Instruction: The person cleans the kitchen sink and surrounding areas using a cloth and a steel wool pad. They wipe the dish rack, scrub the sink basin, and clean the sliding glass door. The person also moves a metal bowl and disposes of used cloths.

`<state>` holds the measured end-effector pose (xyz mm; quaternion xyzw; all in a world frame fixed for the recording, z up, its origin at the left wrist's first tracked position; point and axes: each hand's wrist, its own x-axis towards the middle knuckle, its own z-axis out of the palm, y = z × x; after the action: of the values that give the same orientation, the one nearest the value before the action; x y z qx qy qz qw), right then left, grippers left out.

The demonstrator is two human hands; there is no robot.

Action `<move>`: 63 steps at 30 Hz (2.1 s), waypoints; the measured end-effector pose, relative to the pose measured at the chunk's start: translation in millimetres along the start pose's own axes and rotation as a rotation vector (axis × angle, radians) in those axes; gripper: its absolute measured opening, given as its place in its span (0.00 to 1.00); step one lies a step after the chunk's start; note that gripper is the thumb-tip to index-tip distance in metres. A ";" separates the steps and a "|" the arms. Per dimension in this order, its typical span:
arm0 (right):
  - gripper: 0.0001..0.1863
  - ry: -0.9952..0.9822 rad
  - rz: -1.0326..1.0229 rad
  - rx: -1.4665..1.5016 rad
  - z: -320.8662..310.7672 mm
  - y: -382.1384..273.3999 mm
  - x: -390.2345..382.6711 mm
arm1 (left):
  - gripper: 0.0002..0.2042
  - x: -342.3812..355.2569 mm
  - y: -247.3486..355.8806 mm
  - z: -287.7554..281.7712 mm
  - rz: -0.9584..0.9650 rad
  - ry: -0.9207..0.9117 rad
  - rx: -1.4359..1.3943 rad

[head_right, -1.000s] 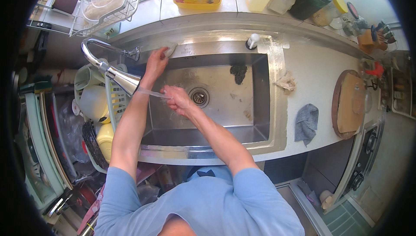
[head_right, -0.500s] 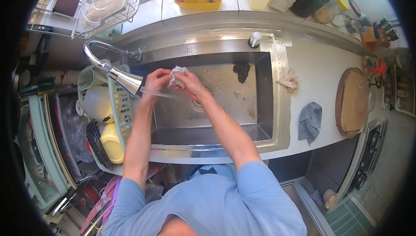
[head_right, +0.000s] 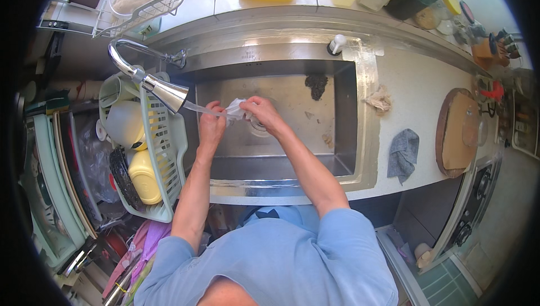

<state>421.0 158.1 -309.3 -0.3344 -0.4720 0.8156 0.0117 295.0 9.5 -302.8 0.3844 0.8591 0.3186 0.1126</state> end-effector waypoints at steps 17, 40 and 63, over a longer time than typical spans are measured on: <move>0.18 -0.134 -0.073 0.103 -21.9 9.6 -6.9 | 0.10 -11.8 11.8 5.8 -0.508 -0.304 -0.778; 0.25 0.014 -0.064 -0.352 -34.0 21.6 -13.4 | 0.08 -22.2 7.4 -9.6 -0.567 -0.240 -0.808; 0.14 -0.056 -0.138 -0.306 -16.0 43.5 -24.4 | 0.09 -21.8 25.5 15.2 -0.702 -0.175 -1.077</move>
<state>461.7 138.1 -335.4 -0.2763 -0.6128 0.7404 0.0032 331.5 13.4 -299.5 -0.0050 0.6413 0.6165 0.4567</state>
